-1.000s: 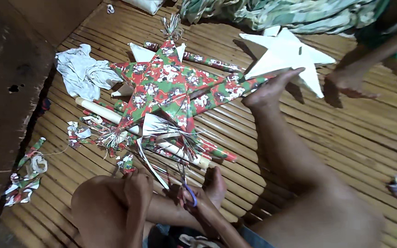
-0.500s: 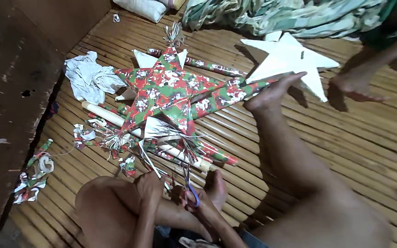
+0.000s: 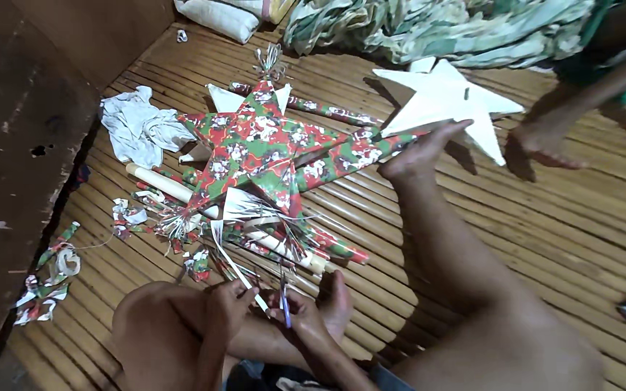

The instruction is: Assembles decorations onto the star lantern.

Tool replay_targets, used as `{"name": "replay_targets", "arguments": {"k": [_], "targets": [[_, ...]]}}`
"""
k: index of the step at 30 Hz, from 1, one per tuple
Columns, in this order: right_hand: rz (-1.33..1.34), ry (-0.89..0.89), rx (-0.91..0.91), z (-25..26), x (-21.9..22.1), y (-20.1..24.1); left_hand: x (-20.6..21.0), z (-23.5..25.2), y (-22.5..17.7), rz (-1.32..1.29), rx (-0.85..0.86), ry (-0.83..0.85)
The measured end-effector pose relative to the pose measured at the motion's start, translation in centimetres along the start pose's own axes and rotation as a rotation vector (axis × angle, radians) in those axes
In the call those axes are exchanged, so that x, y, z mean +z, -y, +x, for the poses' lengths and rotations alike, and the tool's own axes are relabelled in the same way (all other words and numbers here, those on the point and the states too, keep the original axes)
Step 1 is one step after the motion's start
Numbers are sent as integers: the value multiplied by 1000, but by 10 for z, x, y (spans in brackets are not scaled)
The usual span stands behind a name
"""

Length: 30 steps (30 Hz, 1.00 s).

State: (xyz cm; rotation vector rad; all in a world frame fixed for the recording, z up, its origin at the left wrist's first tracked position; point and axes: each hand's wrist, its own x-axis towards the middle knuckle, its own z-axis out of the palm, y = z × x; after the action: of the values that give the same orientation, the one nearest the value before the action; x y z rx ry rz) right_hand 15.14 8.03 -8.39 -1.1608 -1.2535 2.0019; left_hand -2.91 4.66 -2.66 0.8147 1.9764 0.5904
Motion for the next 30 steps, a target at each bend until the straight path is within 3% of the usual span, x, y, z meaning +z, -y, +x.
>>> {"name": "replay_targets", "arguments": {"k": [5, 9, 14, 19, 30], "targets": [[-19, 11, 2, 3, 7, 8, 2, 0, 2, 12, 32, -19], [-39, -10, -16, 5, 12, 15, 2, -4, 5, -151, 79, -60], [34, -44, -49, 7, 21, 28, 3, -19, 5, -314, 112, 2], [60, -14, -33, 5, 25, 33, 14, -31, 13, -411, 142, -97], [-14, 33, 29, -10, 19, 34, 16, -46, 18, -340, 152, -119]]}}
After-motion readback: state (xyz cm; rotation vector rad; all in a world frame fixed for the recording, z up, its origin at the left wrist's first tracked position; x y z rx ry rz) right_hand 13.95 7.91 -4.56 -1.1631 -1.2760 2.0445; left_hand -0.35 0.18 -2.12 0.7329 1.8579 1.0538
